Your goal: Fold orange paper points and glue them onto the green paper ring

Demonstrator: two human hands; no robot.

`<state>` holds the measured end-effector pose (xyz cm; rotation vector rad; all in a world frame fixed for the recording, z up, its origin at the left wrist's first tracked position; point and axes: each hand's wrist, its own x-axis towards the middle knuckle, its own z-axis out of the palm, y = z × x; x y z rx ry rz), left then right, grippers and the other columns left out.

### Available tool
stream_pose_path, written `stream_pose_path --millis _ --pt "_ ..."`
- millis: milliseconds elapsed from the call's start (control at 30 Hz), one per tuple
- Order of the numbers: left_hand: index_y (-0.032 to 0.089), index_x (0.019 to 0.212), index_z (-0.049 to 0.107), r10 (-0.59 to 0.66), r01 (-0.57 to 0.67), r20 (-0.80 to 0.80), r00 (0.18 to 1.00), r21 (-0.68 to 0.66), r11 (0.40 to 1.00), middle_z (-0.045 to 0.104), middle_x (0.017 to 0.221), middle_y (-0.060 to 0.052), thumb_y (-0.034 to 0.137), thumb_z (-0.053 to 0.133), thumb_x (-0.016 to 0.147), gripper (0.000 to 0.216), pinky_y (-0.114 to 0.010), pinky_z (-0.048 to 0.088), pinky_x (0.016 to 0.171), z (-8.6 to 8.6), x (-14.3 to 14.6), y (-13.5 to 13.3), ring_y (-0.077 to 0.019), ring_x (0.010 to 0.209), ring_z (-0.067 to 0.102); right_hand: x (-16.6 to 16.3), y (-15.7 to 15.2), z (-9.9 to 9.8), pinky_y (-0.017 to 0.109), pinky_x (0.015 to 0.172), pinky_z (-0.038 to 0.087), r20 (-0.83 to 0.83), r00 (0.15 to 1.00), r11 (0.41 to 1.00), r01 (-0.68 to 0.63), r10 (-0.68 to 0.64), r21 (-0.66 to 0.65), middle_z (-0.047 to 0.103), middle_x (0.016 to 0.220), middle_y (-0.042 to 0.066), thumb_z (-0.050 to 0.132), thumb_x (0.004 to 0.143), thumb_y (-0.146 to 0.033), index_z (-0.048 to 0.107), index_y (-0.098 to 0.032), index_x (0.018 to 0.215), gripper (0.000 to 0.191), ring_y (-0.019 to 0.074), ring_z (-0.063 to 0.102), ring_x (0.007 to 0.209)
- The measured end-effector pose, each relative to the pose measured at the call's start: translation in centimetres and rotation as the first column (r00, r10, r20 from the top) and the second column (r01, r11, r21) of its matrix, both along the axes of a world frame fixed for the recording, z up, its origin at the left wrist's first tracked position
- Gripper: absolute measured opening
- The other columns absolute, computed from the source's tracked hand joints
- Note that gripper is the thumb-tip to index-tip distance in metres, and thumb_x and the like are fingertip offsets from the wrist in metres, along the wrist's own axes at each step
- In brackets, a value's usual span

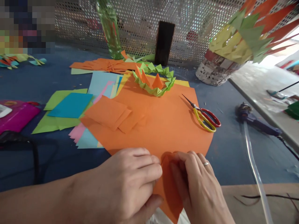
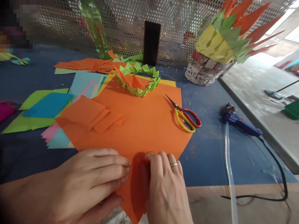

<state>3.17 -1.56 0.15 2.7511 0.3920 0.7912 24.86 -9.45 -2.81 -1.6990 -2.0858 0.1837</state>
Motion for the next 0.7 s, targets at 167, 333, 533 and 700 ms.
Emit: stream_pose_path --millis 167,333,533,700 --pt "0.016 0.083 0.072 -0.118 0.116 0.035 0.992 0.046 0.992 0.072 0.083 -0.010 0.019 0.058 0.095 0.019 -0.037 0.057 0.082 0.0 0.0 0.6 -0.0232 0.083 0.070 -0.3 0.1 0.3 0.035 0.072 0.042 -0.012 1.000 1.000 0.003 -0.003 0.029 0.060 0.089 0.002 0.049 0.099 -0.014 0.051 -0.023 0.106 0.012 0.0197 0.054 0.076" --pt "0.015 0.084 0.071 -0.091 0.091 0.027 0.995 0.026 0.996 0.071 0.083 -0.010 0.017 0.058 0.094 0.017 -0.036 0.057 0.082 0.1 0.1 0.5 -0.0234 0.086 0.070 -0.7 0.3 0.8 0.033 0.070 0.041 -0.039 0.999 0.998 -0.005 0.007 0.065 0.061 0.088 0.002 0.052 0.100 -0.021 0.051 -0.022 0.105 0.005 0.0200 0.054 0.076" --pt "0.014 0.088 0.072 -0.067 0.067 0.022 0.997 0.025 0.997 0.074 0.088 -0.011 0.018 0.056 0.096 0.018 -0.035 0.057 0.081 -0.1 -0.1 -0.1 -0.0242 0.090 0.072 -0.9 0.4 0.4 0.034 0.073 0.040 -0.069 0.995 0.997 0.068 -0.066 0.023 0.063 0.089 0.001 0.065 0.095 -0.029 0.049 -0.024 0.104 0.018 0.0211 0.057 0.080" --pt "0.009 0.099 0.073 -0.053 0.052 0.027 0.998 0.044 0.998 0.078 0.101 -0.014 0.018 0.056 0.097 0.019 -0.035 0.056 0.086 -0.2 -0.8 -0.6 -0.0244 0.096 0.073 -0.6 0.6 0.6 0.033 0.072 0.040 -0.101 0.994 0.999 0.043 -0.042 0.008 0.059 0.082 -0.002 0.062 0.097 -0.024 0.048 -0.025 0.100 0.014 0.0193 0.057 0.077"
